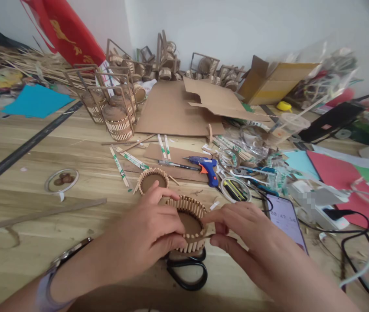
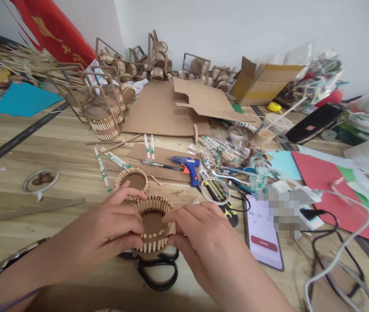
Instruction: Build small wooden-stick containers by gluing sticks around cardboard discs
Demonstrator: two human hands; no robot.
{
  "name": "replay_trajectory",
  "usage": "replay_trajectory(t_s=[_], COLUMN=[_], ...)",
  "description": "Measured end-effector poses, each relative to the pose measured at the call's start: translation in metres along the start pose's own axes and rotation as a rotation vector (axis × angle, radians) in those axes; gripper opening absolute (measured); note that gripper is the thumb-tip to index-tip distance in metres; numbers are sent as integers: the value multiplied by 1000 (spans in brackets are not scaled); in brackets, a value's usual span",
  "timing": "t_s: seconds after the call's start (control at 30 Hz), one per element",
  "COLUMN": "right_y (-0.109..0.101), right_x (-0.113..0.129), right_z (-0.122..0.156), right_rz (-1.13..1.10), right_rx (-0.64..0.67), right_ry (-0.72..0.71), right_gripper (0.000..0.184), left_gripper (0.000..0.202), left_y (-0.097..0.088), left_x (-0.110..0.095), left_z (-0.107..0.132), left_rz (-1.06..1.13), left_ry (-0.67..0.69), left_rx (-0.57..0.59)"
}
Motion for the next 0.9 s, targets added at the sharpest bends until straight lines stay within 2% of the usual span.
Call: replay_trajectory(t_s=[0.17, 0.4, 0.6, 0.77, 0.9], right_y=[6, 15, 13, 21, 23], right_x=[-1, 0, 3, 6, 8], right_z=[-2, -3, -3, -2, -2], right_rz=[-32, -68, -65, -67, -73], right_rx=[67, 195, 148, 150, 109], right_ry=[14, 55, 27, 18, 28], right_gripper=[26, 21, 21, 20, 18], left_gripper=[19, 20, 20, 7, 12], left_y=[1, 2, 0, 6, 11], left_x=[-2, -10, -5, -4, -8], left_z=[1, 2, 1, -2, -4], left_rz=[-48, -82, -55, -6, 14], left_ry=[41, 103, 42, -1, 8], left_rx=[28, 42, 46, 21, 3])
Point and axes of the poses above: each hand's wrist, its own z-axis away from the middle knuckle, its own y-axis out of the palm, x = y × z, the point moved 8 cm from there along -z, towards the middle knuckle, and after that the axes turned 2 degrees about -y, right-handed, at the moved point
